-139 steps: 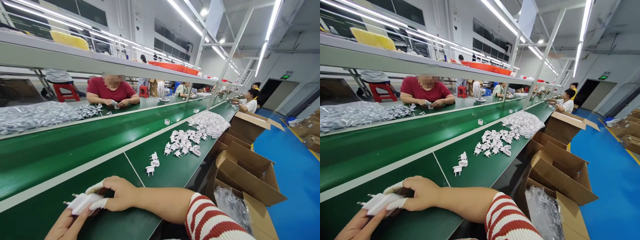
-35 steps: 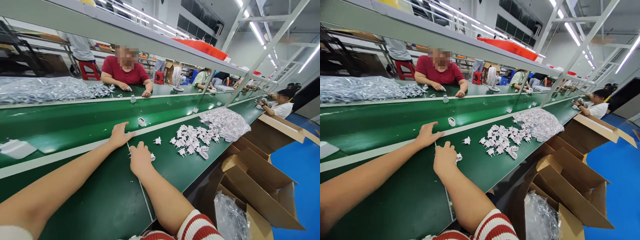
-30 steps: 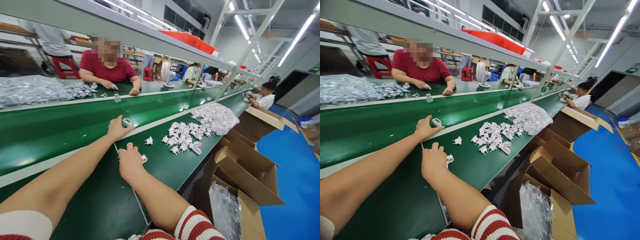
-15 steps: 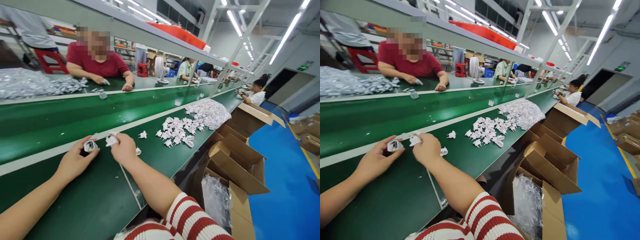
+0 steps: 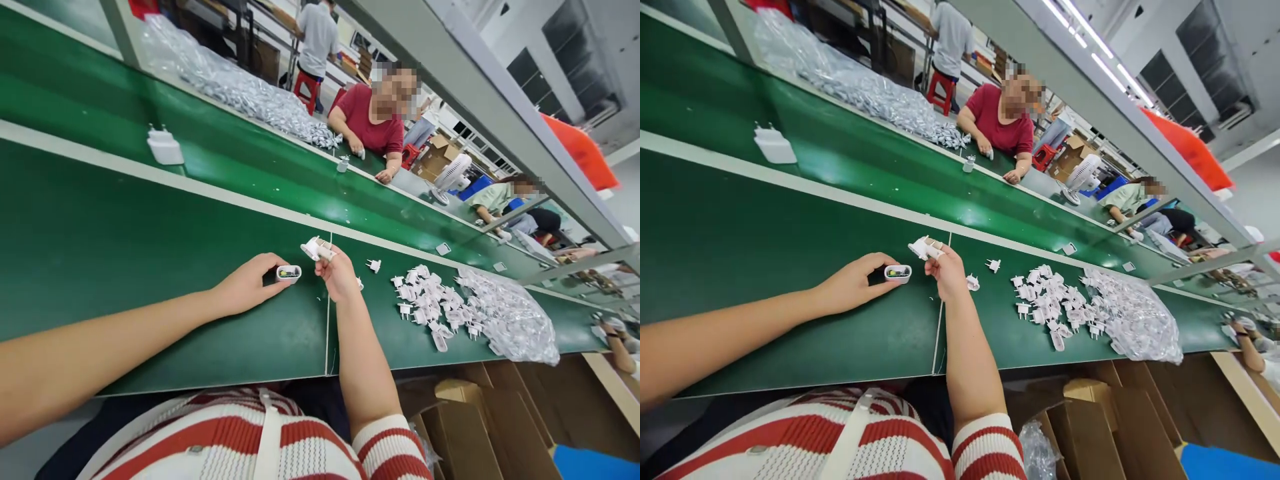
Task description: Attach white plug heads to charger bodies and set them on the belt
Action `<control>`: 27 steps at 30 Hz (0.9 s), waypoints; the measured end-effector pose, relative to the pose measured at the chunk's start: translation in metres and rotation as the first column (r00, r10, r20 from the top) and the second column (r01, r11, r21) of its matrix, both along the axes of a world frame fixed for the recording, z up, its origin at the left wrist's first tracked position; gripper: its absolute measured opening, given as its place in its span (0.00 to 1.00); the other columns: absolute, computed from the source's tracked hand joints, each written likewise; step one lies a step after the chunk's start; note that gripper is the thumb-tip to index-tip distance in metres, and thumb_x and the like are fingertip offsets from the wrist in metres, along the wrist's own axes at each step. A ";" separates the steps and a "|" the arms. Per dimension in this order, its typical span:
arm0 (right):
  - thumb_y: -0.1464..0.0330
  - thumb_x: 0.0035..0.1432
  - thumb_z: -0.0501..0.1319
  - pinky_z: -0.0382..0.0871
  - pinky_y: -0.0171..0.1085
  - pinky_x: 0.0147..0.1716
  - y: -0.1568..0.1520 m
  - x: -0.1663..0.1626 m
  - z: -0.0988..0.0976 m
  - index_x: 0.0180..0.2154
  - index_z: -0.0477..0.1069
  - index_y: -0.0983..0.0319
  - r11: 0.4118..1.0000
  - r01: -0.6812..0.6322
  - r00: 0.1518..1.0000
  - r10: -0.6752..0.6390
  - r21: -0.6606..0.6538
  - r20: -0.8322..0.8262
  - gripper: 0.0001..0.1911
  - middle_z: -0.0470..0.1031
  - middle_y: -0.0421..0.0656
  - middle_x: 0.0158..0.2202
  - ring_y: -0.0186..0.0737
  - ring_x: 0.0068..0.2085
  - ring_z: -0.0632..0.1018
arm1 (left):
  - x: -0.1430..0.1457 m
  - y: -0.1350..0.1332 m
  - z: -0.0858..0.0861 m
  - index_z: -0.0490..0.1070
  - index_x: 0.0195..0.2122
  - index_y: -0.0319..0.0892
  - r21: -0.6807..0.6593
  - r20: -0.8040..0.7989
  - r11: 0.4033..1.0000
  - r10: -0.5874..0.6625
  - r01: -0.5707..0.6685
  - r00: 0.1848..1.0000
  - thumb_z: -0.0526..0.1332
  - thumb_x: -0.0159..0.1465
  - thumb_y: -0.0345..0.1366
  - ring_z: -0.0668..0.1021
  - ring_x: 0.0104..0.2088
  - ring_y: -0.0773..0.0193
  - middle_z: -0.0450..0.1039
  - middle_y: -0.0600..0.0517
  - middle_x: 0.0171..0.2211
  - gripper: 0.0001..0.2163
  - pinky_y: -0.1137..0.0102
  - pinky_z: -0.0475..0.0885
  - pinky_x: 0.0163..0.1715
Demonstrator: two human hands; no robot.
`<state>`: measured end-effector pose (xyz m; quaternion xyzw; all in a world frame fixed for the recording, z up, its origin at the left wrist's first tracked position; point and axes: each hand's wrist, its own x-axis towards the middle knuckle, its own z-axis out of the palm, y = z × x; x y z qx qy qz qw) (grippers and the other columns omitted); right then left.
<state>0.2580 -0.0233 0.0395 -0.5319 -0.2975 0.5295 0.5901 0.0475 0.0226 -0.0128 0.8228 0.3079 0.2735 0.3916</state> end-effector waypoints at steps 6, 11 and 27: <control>0.61 0.50 0.74 0.79 0.41 0.47 -0.008 -0.012 0.004 0.39 0.83 0.57 0.989 -0.026 0.903 -0.039 0.145 0.428 0.13 0.86 0.41 0.43 0.41 0.43 0.82 | 0.002 0.009 0.004 0.77 0.49 0.45 -0.041 0.066 0.998 -0.054 0.057 0.996 0.63 0.66 0.58 0.79 0.49 0.51 0.80 0.46 0.48 0.23 0.59 0.73 0.52; 0.67 0.63 0.66 0.77 0.46 0.55 -0.021 -0.015 0.010 0.43 0.83 0.54 0.940 -0.241 0.637 -0.033 0.240 0.770 0.09 0.86 0.40 0.46 0.44 0.48 0.83 | 0.002 0.012 0.001 0.77 0.42 0.44 -0.061 0.087 0.996 -0.058 0.064 0.995 0.62 0.65 0.59 0.78 0.44 0.52 0.78 0.47 0.41 0.22 0.61 0.72 0.45; 0.71 0.67 0.64 0.74 0.47 0.49 -0.022 -0.009 0.014 0.46 0.83 0.53 0.877 -0.419 0.299 -0.111 0.235 0.948 0.10 0.86 0.41 0.41 0.45 0.44 0.77 | 0.003 0.012 0.001 0.77 0.40 0.43 -0.080 0.169 0.993 -0.075 0.090 0.983 0.62 0.65 0.54 0.78 0.46 0.53 0.79 0.47 0.42 0.18 0.60 0.72 0.49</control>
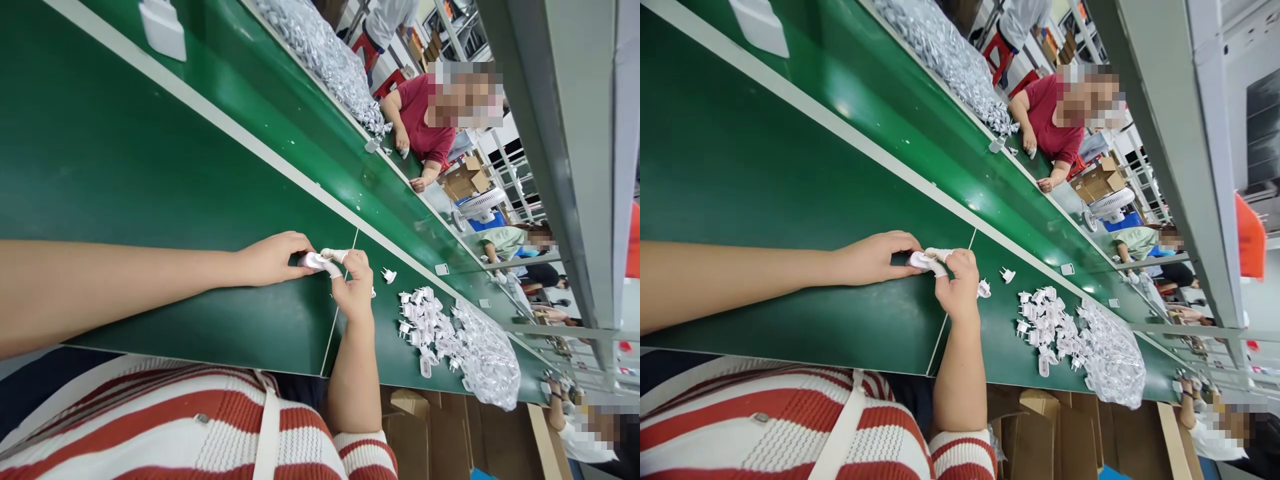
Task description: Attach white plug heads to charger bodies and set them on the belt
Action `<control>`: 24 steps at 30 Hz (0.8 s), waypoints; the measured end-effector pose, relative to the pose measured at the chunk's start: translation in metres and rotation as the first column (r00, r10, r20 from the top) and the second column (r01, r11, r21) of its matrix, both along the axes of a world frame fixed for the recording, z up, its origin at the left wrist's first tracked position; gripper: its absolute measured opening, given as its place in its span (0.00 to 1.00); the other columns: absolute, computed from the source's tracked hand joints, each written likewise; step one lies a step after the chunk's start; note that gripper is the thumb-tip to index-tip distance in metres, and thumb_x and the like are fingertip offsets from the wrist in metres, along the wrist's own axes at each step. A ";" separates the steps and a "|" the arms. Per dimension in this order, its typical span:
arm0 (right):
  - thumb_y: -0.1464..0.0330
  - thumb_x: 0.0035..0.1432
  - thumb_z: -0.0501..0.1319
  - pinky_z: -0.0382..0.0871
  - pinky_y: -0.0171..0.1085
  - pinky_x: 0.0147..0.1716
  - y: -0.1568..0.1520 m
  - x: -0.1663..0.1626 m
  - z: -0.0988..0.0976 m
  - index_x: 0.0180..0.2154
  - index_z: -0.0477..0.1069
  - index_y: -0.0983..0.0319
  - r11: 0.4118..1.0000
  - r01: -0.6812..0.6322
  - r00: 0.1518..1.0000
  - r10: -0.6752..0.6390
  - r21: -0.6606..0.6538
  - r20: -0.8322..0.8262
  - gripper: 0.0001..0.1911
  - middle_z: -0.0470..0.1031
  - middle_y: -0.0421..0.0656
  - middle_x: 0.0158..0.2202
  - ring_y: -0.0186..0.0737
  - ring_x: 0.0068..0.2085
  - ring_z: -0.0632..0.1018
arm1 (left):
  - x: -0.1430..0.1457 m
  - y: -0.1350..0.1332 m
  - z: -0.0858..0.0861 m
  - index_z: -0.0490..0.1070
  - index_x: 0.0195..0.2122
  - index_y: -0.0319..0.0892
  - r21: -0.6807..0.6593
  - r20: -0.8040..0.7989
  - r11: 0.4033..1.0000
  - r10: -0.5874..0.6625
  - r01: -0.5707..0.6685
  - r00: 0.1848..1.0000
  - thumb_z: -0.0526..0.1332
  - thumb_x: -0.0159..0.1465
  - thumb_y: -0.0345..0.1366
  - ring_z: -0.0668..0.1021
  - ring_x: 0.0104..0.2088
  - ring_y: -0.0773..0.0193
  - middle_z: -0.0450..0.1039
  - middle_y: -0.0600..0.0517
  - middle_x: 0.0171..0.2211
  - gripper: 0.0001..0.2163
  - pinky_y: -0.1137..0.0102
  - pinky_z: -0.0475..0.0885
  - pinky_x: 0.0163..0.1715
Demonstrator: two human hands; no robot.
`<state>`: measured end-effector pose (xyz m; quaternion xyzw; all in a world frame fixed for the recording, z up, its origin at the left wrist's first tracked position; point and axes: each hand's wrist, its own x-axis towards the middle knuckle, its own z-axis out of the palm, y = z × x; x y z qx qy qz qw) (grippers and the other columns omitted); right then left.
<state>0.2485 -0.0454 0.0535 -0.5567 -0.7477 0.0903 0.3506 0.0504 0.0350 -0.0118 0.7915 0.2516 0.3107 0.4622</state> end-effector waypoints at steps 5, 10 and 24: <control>0.67 0.62 0.71 0.75 0.48 0.51 0.001 -0.001 0.000 0.46 0.82 0.53 0.999 0.005 0.999 -0.007 -0.054 -0.035 0.10 0.86 0.42 0.44 0.46 0.47 0.79 | 0.000 0.000 0.002 0.77 0.40 0.43 -0.008 -0.017 1.000 -0.011 0.011 1.000 0.61 0.65 0.52 0.78 0.47 0.52 0.79 0.47 0.42 0.17 0.60 0.72 0.48; 0.66 0.64 0.69 0.74 0.51 0.56 0.003 -0.002 -0.005 0.43 0.82 0.53 0.998 0.057 0.996 -0.055 0.035 -0.069 0.06 0.87 0.41 0.41 0.45 0.45 0.80 | -0.001 -0.001 0.003 0.76 0.39 0.43 -0.020 -0.025 1.000 0.004 -0.005 1.000 0.61 0.65 0.57 0.77 0.46 0.52 0.78 0.46 0.41 0.20 0.60 0.72 0.48; 0.65 0.64 0.67 0.67 0.56 0.64 0.000 -0.006 -0.009 0.42 0.82 0.53 0.991 0.133 0.987 -0.134 0.021 0.087 0.06 0.83 0.41 0.37 0.46 0.43 0.77 | -0.001 -0.002 0.005 0.76 0.38 0.44 -0.025 -0.025 1.000 0.005 -0.006 1.000 0.61 0.64 0.53 0.77 0.47 0.51 0.79 0.46 0.42 0.17 0.59 0.72 0.48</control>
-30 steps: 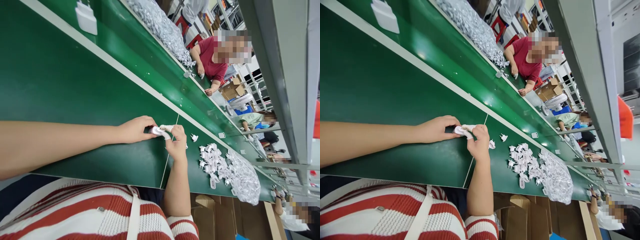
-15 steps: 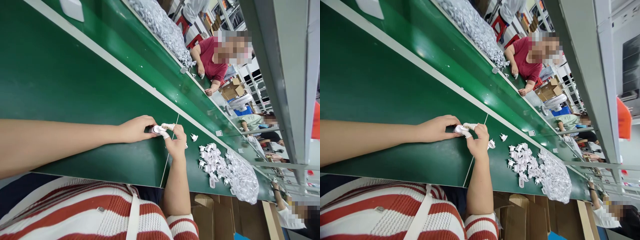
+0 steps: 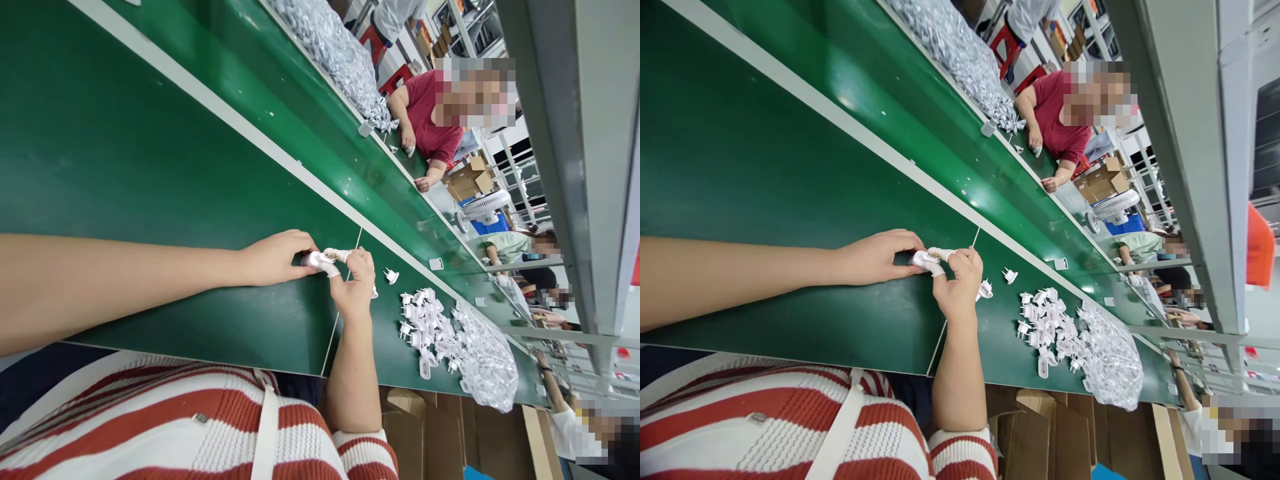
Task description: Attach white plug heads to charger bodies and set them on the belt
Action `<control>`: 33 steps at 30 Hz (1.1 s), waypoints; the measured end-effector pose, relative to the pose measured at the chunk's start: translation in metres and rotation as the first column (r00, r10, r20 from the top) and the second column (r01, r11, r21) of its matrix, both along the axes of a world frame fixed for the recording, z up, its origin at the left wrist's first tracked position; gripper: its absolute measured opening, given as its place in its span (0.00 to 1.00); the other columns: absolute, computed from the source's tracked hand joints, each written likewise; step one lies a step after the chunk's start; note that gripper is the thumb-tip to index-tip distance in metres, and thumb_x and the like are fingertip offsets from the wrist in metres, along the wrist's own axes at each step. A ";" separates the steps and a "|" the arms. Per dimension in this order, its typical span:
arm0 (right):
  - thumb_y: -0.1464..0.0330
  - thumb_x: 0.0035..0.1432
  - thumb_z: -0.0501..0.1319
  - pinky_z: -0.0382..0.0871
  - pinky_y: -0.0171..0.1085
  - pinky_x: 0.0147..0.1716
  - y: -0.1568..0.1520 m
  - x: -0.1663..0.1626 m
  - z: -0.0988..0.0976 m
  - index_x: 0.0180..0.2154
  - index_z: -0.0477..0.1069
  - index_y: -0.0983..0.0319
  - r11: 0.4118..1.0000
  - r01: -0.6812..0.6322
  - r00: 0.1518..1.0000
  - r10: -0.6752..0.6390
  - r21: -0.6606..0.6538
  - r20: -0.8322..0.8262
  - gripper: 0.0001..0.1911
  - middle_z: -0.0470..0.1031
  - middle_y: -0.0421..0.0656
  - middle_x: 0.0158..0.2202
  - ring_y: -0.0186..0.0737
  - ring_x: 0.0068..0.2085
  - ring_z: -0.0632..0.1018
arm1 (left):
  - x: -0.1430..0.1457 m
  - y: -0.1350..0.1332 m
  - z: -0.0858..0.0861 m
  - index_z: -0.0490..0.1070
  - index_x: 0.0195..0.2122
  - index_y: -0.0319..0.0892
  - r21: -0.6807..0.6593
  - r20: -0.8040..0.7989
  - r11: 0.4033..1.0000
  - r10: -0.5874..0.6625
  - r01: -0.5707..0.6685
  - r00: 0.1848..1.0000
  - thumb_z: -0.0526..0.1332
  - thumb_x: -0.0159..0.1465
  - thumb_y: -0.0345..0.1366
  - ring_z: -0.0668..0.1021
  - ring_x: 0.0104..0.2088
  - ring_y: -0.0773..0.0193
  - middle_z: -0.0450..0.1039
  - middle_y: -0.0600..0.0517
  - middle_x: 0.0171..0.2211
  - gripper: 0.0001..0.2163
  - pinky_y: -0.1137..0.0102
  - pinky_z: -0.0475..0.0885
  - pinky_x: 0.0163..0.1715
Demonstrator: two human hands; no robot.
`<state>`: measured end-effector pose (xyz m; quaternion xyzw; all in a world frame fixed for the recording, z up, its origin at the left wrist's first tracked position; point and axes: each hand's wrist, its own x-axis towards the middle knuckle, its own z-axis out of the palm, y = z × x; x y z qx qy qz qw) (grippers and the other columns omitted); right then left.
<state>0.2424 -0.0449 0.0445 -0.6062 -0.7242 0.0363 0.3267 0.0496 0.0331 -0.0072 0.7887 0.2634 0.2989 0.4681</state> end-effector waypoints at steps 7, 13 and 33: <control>0.66 0.61 0.67 0.56 0.60 0.71 -0.003 -0.005 0.002 0.40 0.80 0.51 0.995 0.084 0.993 -0.079 -0.060 0.084 0.05 0.82 0.40 0.37 0.47 0.45 0.78 | 0.000 -0.001 -0.003 0.76 0.39 0.43 0.017 -0.008 1.000 0.019 -0.019 1.000 0.61 0.66 0.52 0.77 0.47 0.51 0.78 0.46 0.42 0.16 0.59 0.72 0.48; 0.69 0.57 0.67 0.57 0.60 0.69 -0.003 -0.009 0.003 0.38 0.77 0.54 0.990 0.128 0.986 -0.122 -0.057 0.111 0.06 0.83 0.40 0.37 0.47 0.43 0.80 | 0.000 -0.001 -0.003 0.75 0.39 0.43 0.030 -0.006 0.999 0.014 -0.014 1.000 0.61 0.66 0.51 0.77 0.47 0.51 0.78 0.46 0.42 0.15 0.58 0.72 0.49; 0.59 0.56 0.73 0.82 0.51 0.54 0.017 0.006 -0.021 0.46 0.84 0.54 0.989 -0.144 0.723 0.083 -0.032 -0.686 0.15 0.83 0.48 0.47 0.51 0.50 0.85 | 0.013 -0.003 0.000 0.66 0.49 0.46 -0.261 0.222 0.958 -0.062 0.120 0.973 0.60 0.69 0.59 0.79 0.36 0.58 0.75 0.49 0.37 0.22 0.62 0.74 0.39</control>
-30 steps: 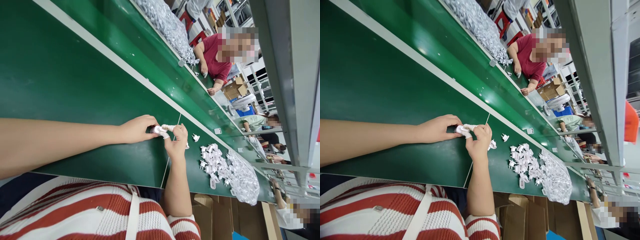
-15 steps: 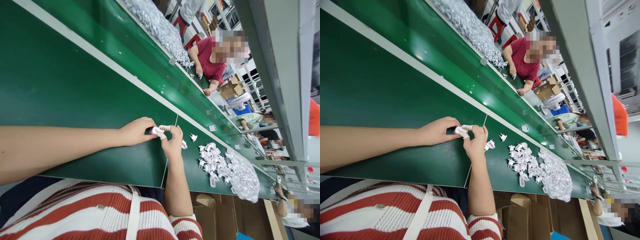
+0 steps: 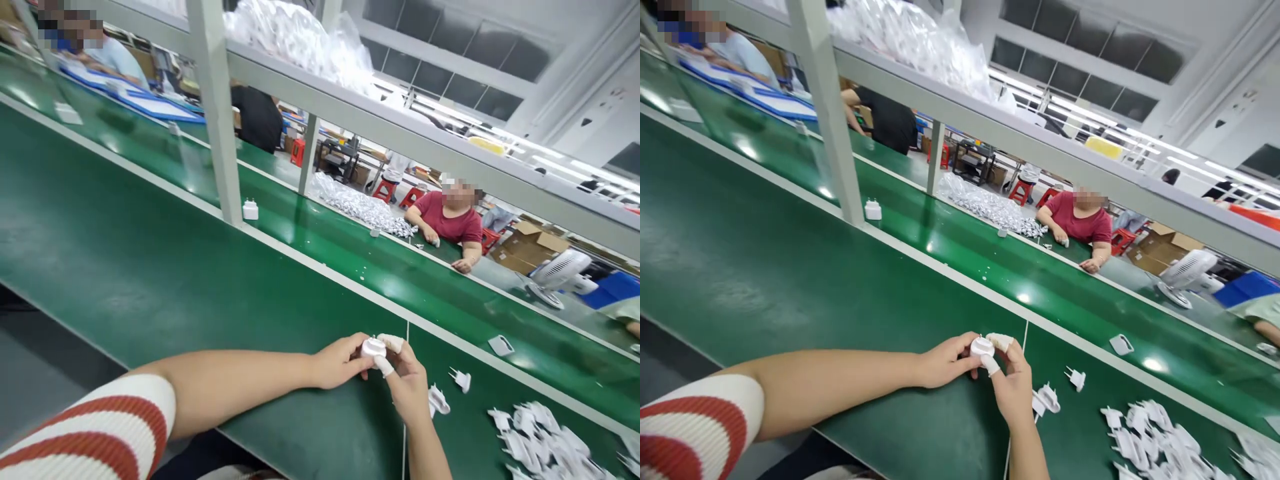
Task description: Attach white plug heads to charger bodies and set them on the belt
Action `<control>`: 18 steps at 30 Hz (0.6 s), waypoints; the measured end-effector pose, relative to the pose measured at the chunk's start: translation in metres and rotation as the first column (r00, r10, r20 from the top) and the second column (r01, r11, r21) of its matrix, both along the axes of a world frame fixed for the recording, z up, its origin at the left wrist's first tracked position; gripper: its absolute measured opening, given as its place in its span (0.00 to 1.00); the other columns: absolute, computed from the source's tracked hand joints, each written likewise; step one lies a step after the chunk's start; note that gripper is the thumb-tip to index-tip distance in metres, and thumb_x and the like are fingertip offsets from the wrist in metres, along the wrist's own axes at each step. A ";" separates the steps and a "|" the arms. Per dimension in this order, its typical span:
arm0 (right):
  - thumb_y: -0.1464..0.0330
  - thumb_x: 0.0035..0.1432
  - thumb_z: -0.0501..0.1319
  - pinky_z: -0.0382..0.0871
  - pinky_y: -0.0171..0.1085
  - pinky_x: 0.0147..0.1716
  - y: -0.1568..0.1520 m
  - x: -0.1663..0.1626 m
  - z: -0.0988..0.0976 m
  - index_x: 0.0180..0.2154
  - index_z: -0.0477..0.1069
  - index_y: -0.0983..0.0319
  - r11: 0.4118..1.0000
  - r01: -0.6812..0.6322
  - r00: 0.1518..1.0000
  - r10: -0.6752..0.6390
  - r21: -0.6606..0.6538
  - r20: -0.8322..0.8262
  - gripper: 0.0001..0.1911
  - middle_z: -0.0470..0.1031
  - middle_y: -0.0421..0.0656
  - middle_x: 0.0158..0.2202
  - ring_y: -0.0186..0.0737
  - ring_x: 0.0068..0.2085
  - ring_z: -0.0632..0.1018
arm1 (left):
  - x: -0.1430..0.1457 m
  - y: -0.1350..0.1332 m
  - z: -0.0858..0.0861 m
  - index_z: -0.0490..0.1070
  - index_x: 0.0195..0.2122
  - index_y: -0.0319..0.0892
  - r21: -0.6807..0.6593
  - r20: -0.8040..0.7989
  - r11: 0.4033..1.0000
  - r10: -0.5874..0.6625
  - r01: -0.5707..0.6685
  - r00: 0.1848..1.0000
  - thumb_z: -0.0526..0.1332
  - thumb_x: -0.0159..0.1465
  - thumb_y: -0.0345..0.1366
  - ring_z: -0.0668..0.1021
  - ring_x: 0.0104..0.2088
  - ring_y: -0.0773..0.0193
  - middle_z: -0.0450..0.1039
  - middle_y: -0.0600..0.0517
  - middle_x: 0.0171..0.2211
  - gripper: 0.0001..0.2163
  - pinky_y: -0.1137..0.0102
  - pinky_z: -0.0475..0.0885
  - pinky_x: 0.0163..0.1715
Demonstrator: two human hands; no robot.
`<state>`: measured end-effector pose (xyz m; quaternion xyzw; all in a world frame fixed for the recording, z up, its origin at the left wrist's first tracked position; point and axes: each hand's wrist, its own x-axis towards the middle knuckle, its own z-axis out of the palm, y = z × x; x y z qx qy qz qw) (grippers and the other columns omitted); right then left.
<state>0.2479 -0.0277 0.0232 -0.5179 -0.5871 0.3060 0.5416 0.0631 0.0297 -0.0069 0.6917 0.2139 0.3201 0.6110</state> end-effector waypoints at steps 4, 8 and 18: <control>0.58 0.55 0.75 0.82 0.51 0.52 0.000 0.001 -0.004 0.45 0.85 0.53 0.999 0.036 0.999 -0.037 -0.036 -0.040 0.16 0.83 0.48 0.46 0.53 0.49 0.85 | 0.005 0.001 0.001 0.66 0.49 0.44 -0.139 0.103 0.990 -0.015 0.029 0.995 0.64 0.63 0.60 0.74 0.32 0.63 0.72 0.50 0.36 0.26 0.65 0.71 0.35; 0.57 0.53 0.76 0.82 0.53 0.53 -0.001 0.002 -0.010 0.44 0.86 0.53 0.996 0.070 0.996 -0.072 -0.047 -0.058 0.16 0.84 0.49 0.47 0.54 0.49 0.85 | 0.007 0.005 0.004 0.69 0.47 0.41 -0.245 0.126 0.968 -0.016 0.046 0.992 0.55 0.66 0.55 0.71 0.28 0.63 0.70 0.51 0.28 0.22 0.67 0.65 0.30; 0.60 0.51 0.76 0.82 0.48 0.46 -0.012 -0.023 0.008 0.39 0.85 0.55 0.987 0.107 0.989 -0.118 0.116 0.089 0.12 0.82 0.45 0.38 0.46 0.42 0.84 | -0.008 -0.002 0.022 0.75 0.41 0.43 -0.289 0.124 0.956 0.084 -0.045 0.989 0.58 0.69 0.60 0.68 0.27 0.63 0.68 0.54 0.26 0.24 0.66 0.65 0.31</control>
